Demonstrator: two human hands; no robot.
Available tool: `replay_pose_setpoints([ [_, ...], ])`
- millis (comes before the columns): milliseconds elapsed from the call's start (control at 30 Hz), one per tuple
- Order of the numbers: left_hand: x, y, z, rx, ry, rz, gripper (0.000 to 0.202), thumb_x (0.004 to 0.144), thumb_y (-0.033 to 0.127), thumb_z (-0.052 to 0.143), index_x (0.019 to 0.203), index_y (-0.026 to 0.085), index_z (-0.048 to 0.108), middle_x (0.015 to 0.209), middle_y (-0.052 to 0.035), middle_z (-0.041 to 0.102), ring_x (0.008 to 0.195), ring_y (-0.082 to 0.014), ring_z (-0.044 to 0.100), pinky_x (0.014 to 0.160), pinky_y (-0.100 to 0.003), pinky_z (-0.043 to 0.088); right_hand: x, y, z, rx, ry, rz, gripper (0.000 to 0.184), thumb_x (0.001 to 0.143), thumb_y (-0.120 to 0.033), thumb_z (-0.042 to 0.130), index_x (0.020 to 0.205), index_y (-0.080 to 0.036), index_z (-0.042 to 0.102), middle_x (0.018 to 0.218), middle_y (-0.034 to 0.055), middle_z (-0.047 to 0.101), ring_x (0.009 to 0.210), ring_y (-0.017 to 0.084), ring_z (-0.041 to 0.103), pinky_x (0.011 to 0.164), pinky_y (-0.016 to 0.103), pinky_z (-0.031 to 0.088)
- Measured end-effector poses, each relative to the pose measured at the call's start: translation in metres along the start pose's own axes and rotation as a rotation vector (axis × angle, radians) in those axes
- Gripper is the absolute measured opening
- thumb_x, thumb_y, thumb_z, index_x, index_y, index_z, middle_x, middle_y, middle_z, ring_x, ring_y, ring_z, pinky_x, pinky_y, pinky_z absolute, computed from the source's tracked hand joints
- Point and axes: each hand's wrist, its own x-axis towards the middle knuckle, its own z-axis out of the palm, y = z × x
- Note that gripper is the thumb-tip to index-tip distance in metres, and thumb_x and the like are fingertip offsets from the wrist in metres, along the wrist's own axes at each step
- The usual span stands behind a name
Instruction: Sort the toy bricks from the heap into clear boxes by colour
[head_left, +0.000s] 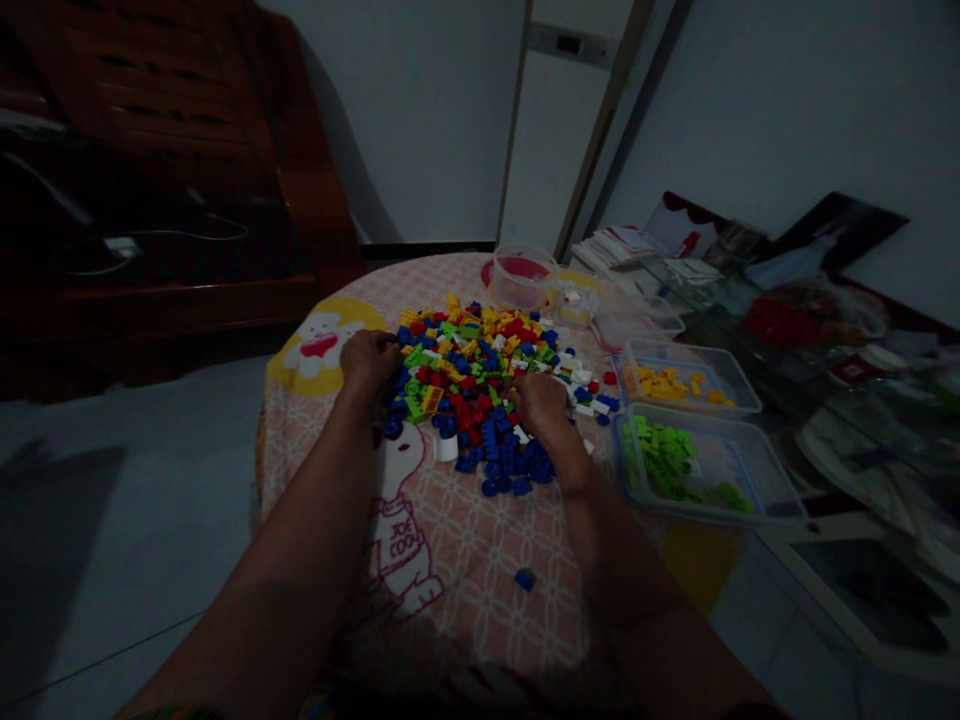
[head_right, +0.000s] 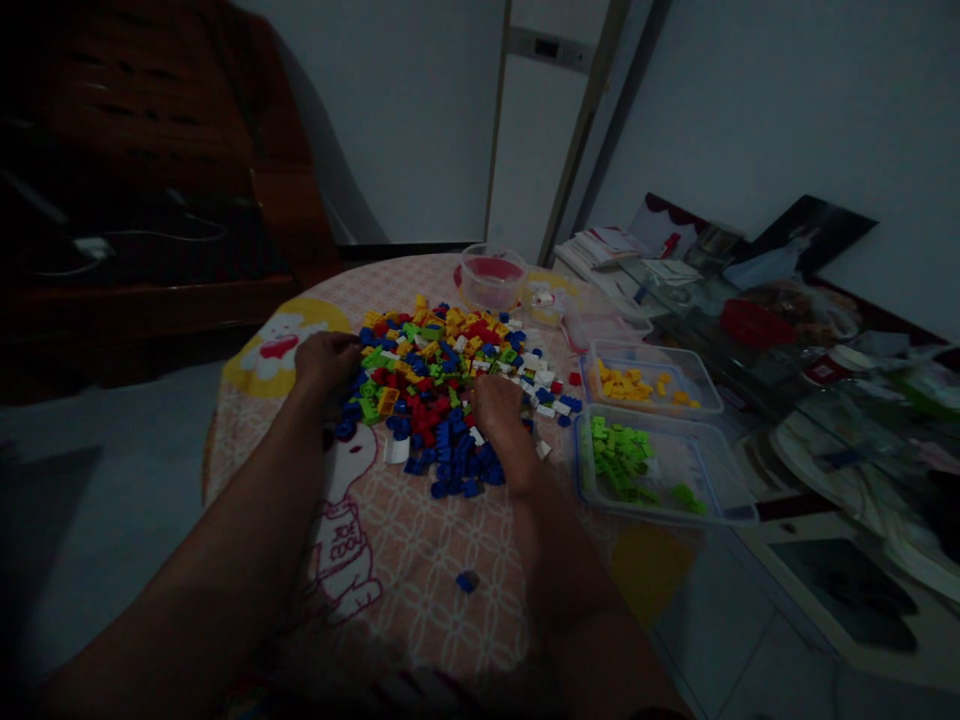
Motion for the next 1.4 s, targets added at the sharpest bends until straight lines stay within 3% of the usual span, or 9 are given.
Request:
replay_pose_setpoints([
  [300,0.001,-0.001,-0.001,0.007,-0.001,0.004,0.050,0.086,0.031,0.061,0.130,0.023,0.084,0.126,-0.0122,0.083,0.125,-0.0368,0.071,0.107,-0.045,0.055,-0.006,0.027,-0.019,0.117,0.223,0.088,0.028,0.108,-0.030,0.062,0.125,-0.022,0.083,0.127,0.0147,0.083,0.121,0.029,0.076,0.100,0.036,0.056],
  [567,0.003,-0.003,0.000,0.005,-0.006,0.006,0.048,0.091,0.034,0.058,0.129,0.022,0.083,0.126,-0.0126,0.082,0.125,-0.0351,0.071,0.107,-0.042,0.054,-0.035,0.115,-0.046,0.228,0.672,0.536,0.037,0.097,-0.020,0.061,0.127,-0.012,0.080,0.122,0.0241,0.079,0.117,0.038,0.074,0.103,0.051,0.054],
  [700,0.004,-0.003,0.001,0.007,-0.011,0.009,0.048,0.091,0.034,0.058,0.131,0.023,0.083,0.126,-0.0118,0.082,0.125,-0.0340,0.071,0.106,-0.041,0.055,-0.046,0.131,-0.059,0.235,0.727,0.654,0.046,0.098,-0.020,0.061,0.140,-0.008,0.076,0.133,0.0270,0.077,0.125,0.039,0.073,0.110,0.054,0.052],
  [800,0.004,-0.004,0.002,0.010,-0.013,0.005,0.050,0.090,0.032,0.059,0.133,0.022,0.083,0.128,-0.0128,0.082,0.125,-0.0340,0.072,0.106,-0.041,0.056,-0.040,0.110,-0.062,0.263,0.681,0.507,0.043,0.102,-0.023,0.058,0.139,-0.012,0.078,0.126,0.0223,0.081,0.120,0.036,0.075,0.107,0.048,0.055],
  [933,0.003,-0.004,0.003,0.004,-0.004,0.012,0.051,0.090,0.032,0.060,0.134,0.021,0.083,0.132,-0.0132,0.081,0.127,-0.0339,0.072,0.107,-0.041,0.055,-0.022,0.047,-0.045,0.294,0.518,0.142,0.040,0.109,-0.026,0.054,0.142,-0.020,0.076,0.125,0.0154,0.082,0.118,0.031,0.075,0.106,0.041,0.055],
  [1033,0.002,-0.004,0.002,0.006,-0.001,0.020,0.051,0.092,0.033,0.058,0.134,0.019,0.083,0.136,-0.0149,0.080,0.129,-0.0344,0.071,0.110,-0.042,0.055,-0.013,-0.002,-0.019,0.277,0.357,-0.209,0.042,0.110,-0.025,0.058,0.148,-0.021,0.073,0.147,0.0178,0.074,0.133,0.030,0.069,0.115,0.041,0.052],
  [1133,0.003,-0.005,0.003,0.003,0.002,0.032,0.051,0.092,0.034,0.057,0.134,0.021,0.083,0.135,-0.0140,0.080,0.128,-0.0346,0.071,0.110,-0.043,0.054,-0.008,-0.035,0.009,0.237,0.275,-0.470,0.043,0.110,-0.025,0.063,0.152,-0.024,0.071,0.175,0.0168,0.052,0.157,0.033,0.051,0.130,0.051,0.040],
  [1267,0.004,-0.007,0.005,-0.010,0.009,0.034,0.052,0.093,0.036,0.057,0.135,0.020,0.083,0.133,-0.0137,0.081,0.124,-0.0342,0.072,0.107,-0.042,0.055,-0.005,-0.042,0.022,0.194,0.217,-0.513,0.043,0.110,-0.023,0.063,0.152,-0.024,0.070,0.181,0.0144,0.045,0.163,0.035,0.042,0.134,0.062,0.032],
  [1400,0.005,-0.008,0.006,-0.009,0.016,0.030,0.051,0.091,0.036,0.058,0.132,0.021,0.085,0.132,-0.0133,0.082,0.125,-0.0361,0.073,0.107,-0.043,0.055,-0.004,-0.019,0.006,0.138,0.206,-0.407,0.030,0.109,-0.018,0.059,0.130,-0.016,0.081,0.153,0.0202,0.070,0.142,0.034,0.059,0.125,0.054,0.042],
])
